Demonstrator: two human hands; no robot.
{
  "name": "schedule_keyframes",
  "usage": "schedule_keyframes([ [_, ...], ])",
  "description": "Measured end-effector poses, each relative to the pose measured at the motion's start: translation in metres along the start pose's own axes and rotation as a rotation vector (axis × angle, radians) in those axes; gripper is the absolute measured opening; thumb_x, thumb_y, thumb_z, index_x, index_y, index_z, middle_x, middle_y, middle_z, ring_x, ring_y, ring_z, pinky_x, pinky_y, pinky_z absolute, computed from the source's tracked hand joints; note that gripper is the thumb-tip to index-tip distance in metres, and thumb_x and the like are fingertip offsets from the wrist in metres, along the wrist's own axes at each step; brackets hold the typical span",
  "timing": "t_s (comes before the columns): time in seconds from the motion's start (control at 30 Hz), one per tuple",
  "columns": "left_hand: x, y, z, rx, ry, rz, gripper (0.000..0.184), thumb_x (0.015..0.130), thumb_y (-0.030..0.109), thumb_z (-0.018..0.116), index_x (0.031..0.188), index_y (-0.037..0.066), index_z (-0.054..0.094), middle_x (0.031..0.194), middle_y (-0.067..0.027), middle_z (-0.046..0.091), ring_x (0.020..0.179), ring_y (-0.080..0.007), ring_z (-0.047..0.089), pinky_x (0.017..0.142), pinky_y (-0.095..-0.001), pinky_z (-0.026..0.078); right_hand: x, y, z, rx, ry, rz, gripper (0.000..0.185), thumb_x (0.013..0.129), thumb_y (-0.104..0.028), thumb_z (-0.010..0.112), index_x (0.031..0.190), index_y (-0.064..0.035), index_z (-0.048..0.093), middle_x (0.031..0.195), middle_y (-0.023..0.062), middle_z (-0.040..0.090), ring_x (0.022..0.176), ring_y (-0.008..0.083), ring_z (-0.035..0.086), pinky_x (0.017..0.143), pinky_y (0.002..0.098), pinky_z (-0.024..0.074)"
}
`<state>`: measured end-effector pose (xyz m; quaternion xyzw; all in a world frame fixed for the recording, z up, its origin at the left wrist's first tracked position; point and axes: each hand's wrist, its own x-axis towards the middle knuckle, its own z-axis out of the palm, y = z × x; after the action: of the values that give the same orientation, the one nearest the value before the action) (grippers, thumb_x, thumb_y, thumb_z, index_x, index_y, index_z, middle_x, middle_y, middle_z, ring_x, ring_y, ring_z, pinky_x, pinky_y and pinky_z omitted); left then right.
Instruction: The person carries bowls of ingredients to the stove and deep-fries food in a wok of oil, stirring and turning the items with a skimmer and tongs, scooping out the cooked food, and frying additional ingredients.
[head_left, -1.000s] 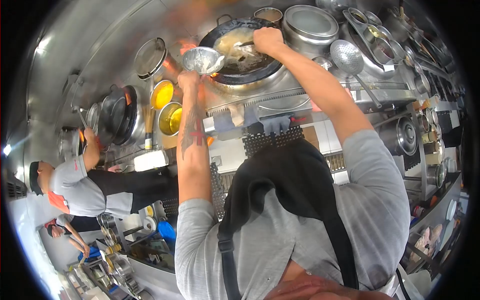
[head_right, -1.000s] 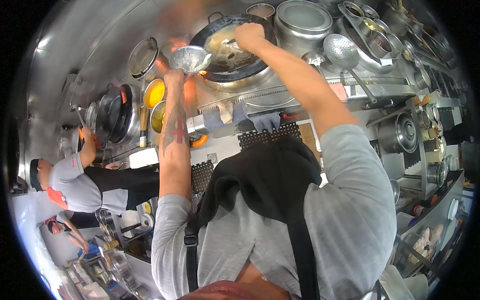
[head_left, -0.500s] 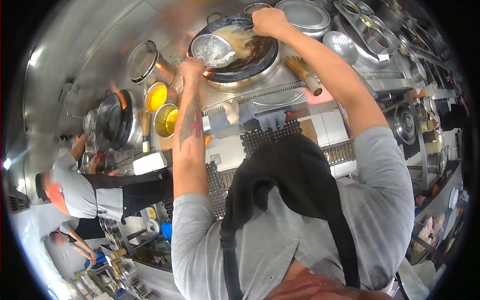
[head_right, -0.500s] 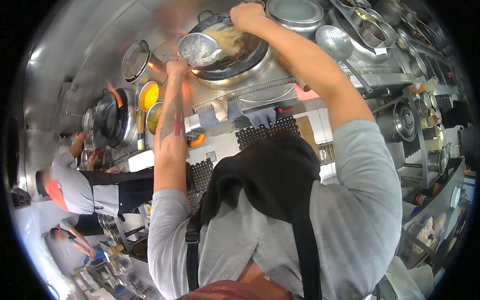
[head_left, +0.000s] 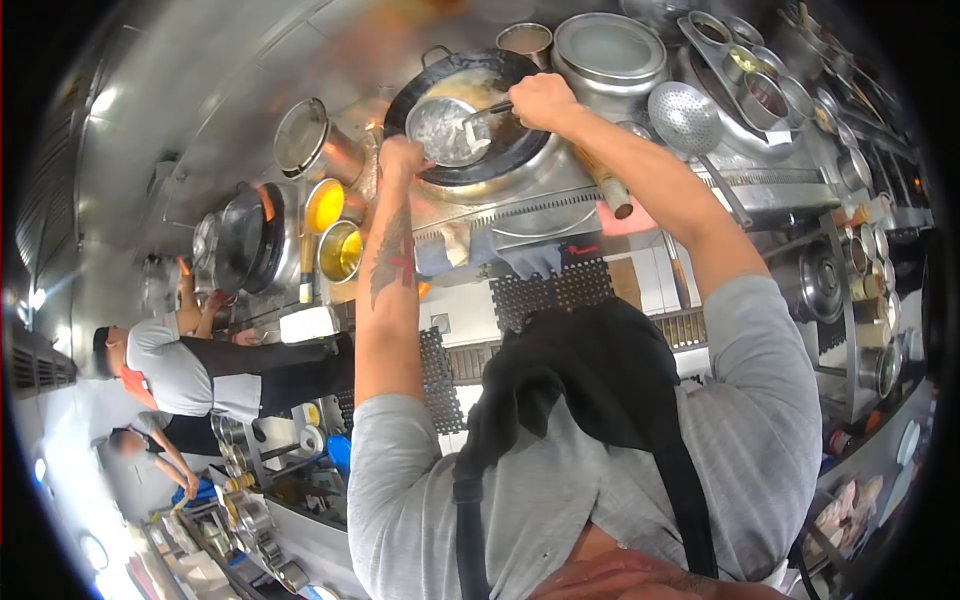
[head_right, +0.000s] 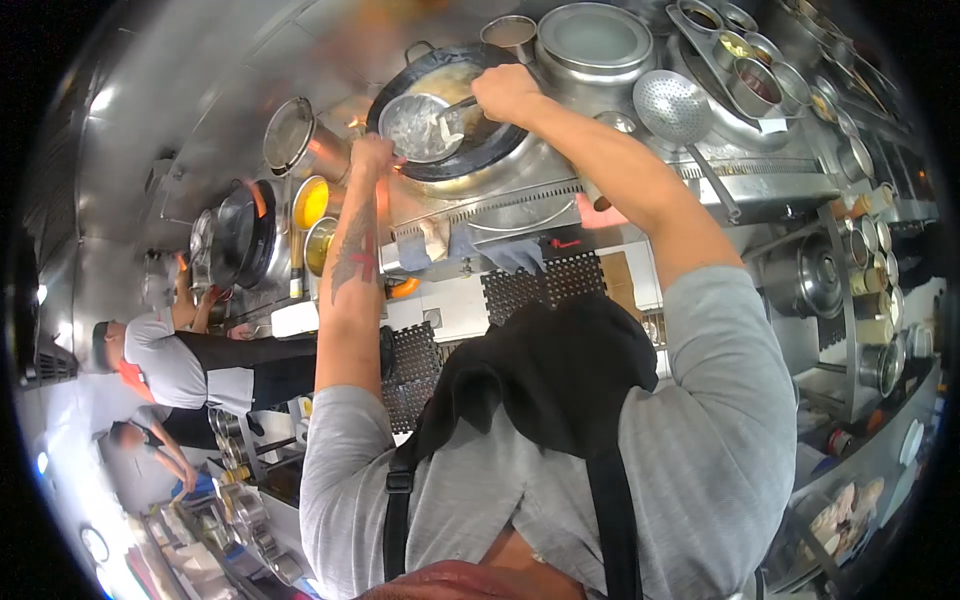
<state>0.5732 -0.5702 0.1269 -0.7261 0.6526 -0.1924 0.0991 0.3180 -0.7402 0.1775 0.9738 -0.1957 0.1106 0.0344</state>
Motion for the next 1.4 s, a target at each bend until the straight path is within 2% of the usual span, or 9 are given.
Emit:
schedule_keyframes([
  [0.07,-0.007,-0.003,0.004,0.048,-0.336,-0.154,0.019,0.075,0.012,0.056,0.087,0.001,0.065,0.080,-0.0157,0.067,0.073,-0.0279,0.068,0.060,-0.0338,0.053,0.003,0.009,-0.011,0.077,0.056,0.070,0.016,0.071,-0.011,0.057,0.079,-0.0052,0.069,0.084,0.0157,0.067,0.079,0.0302,0.066,0.070,0.0387,0.0526],
  [0.13,-0.031,-0.017,0.041,-0.723,-0.136,-0.639,0.022,0.075,0.009,0.053,0.090,-0.003,0.064,0.083,-0.0154,0.067,0.076,-0.0272,0.067,0.063,-0.0350,0.053,0.010,0.017,-0.010,0.092,0.041,0.100,0.018,0.073,-0.012,0.056,0.082,-0.0057,0.069,0.087,0.0152,0.067,0.081,0.0295,0.066,0.071,0.0386,0.0526],
  [0.33,-0.097,0.002,-0.002,-0.585,-0.067,-0.895,0.026,0.074,0.003,0.051,0.094,-0.013,0.057,0.087,-0.0220,0.064,0.074,-0.0307,0.066,0.057,-0.0335,0.056,0.065,0.020,0.030,0.060,-0.147,0.235,0.026,0.082,-0.016,0.051,0.100,-0.0105,0.069,0.105,0.0113,0.065,0.098,0.0249,0.063,0.074,0.0362,0.0521],
  [0.47,-0.131,0.031,-0.045,-1.509,0.485,-1.459,0.010,0.073,-0.007,0.051,0.082,-0.012,0.050,0.088,-0.0209,0.057,0.067,-0.0302,0.063,0.051,-0.0342,0.059,0.080,0.031,0.042,0.047,-0.166,0.249,0.027,0.084,-0.014,0.048,0.103,-0.0096,0.068,0.110,0.0118,0.064,0.100,0.0249,0.062,0.081,0.0350,0.0497],
  [0.77,-0.212,0.072,-0.038,-1.817,0.601,-1.353,0.005,0.083,0.002,0.056,0.082,-0.002,0.052,0.073,-0.0037,0.046,0.073,-0.0130,0.051,0.073,-0.0283,0.052,0.007,0.118,0.026,0.460,-0.062,0.537,0.053,0.076,-0.049,0.062,0.097,0.0000,0.065,0.103,0.0206,0.063,0.101,0.0349,0.059,0.084,0.0414,0.0471],
  [0.87,-0.287,0.091,-0.061,-1.938,0.711,-1.410,0.010,0.086,0.003,0.056,0.095,-0.002,0.054,0.088,-0.0077,0.056,0.085,-0.0174,0.056,0.080,-0.0355,0.049,-0.030,0.186,0.063,0.424,0.060,0.809,0.040,0.077,-0.036,0.060,0.100,-0.0039,0.066,0.106,0.0184,0.063,0.099,0.0347,0.060,0.085,0.0415,0.0474],
  [0.9,-0.303,0.105,-0.087,-1.811,0.743,-1.511,0.007,0.084,0.007,0.061,0.086,0.003,0.056,0.074,-0.0017,0.051,0.069,-0.0115,0.051,0.073,-0.0299,0.050,-0.034,0.207,0.072,0.379,0.042,0.822,0.038,0.077,-0.033,0.060,0.099,-0.0036,0.066,0.105,0.0185,0.063,0.099,0.0345,0.060,0.085,0.0414,0.0477],
  [1.13,-0.483,0.119,-0.118,-1.519,0.715,-1.656,0.005,0.085,0.007,0.059,0.086,0.004,0.055,0.081,-0.0031,0.057,0.076,-0.0128,0.056,0.068,-0.0253,0.050,-0.023,0.278,0.117,0.318,0.015,0.886,0.028,0.076,-0.020,0.059,0.096,-0.0026,0.067,0.104,0.0191,0.063,0.100,0.0325,0.060,0.086,0.0395,0.0483],
  [1.4,-0.470,0.105,-0.117,-1.543,0.646,-1.704,0.007,0.088,0.007,0.055,0.083,0.005,0.052,0.075,-0.0033,0.055,0.066,-0.0094,0.054,0.061,-0.0204,0.049,-0.045,0.285,0.123,0.248,-0.003,0.877,0.029,0.073,-0.024,0.061,0.096,-0.0065,0.068,0.104,0.0147,0.065,0.100,0.0308,0.061,0.086,0.0371,0.0492],
])
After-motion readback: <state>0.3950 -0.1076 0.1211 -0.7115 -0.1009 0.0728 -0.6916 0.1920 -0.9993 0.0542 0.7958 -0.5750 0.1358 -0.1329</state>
